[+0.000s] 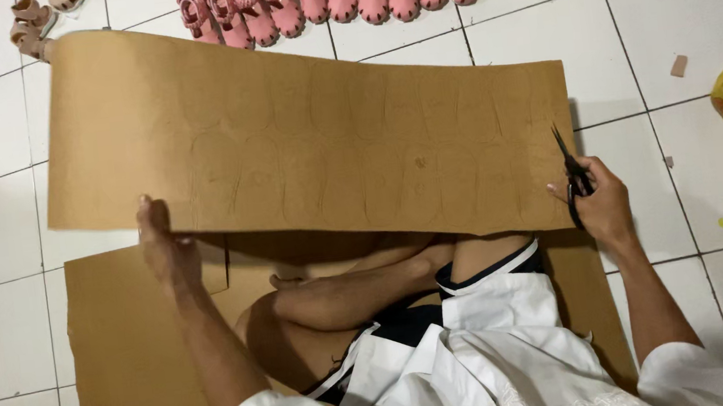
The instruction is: The person sits on the workshop floor and cuts a long strip of pattern cardboard marked with shoe outlines into individual pieces using scissors, working along the drawn lines and setting cut pieces aside.
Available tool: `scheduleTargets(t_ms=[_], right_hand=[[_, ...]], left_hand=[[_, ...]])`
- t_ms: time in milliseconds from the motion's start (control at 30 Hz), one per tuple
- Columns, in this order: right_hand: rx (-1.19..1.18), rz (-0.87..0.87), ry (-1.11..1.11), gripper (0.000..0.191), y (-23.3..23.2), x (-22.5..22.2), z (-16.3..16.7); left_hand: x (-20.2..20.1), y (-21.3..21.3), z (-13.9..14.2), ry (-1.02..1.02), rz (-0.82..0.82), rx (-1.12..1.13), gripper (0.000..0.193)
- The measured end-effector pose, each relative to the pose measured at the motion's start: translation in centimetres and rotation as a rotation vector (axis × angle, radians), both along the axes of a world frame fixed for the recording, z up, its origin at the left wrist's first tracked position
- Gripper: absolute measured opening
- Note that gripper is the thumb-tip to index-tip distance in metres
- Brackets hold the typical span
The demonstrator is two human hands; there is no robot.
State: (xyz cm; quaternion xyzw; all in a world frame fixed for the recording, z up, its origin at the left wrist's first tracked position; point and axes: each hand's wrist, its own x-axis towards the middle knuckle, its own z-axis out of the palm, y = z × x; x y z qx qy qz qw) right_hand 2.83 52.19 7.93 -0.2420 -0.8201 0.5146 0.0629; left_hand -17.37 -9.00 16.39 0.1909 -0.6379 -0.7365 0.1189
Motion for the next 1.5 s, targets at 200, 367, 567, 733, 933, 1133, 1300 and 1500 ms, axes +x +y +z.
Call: scheduleTargets(t_ms=[200,367,567,733,933,1133,1300,1500], right_hand=[[0.077,0.056,-0.146,0.045,1.1,-0.8,0.8],[0.293,0.113,-0.172,0.049,2.6,-1.9,1.2],[0.349,0.102,-0.104,0.05,5.8,-3.1,1.9],[0.413,0.128,-0.105,0.052,5.2,-3.9,1.0],[0.278,0.064,-0.228,0.047,3.1,-2.1,0.6],[-0.27,0.056,-0.11,0.032,-5.5,0.1,2.2],[-0.606,0.177,-0.007,0.033,-18.5,-1.5,5.1],[-0.525,0.229,-0.245,0.031,-25.2,-0.9,8.4]], left_hand=[[9.7,-2.5,7.0,0.169,0.04,-0.713,0.04],[16.2,-1.1,5.4,0.451,0.007,-1.238,0.028],[23.9,6.1,-7.3,-0.164,0.269,0.188,0.045],[23.7,7.3,-8.3,-0.312,0.311,0.085,0.06],[18.0,4.8,-0.8,0.037,0.158,-0.093,0.044],[4.3,-6.9,10.0,0.409,0.164,-0.108,0.004],[-6.8,-15.1,23.7,0.677,0.01,-0.182,0.016],[-10.8,-17.0,28.5,0.795,0.03,-0.114,0.015]])
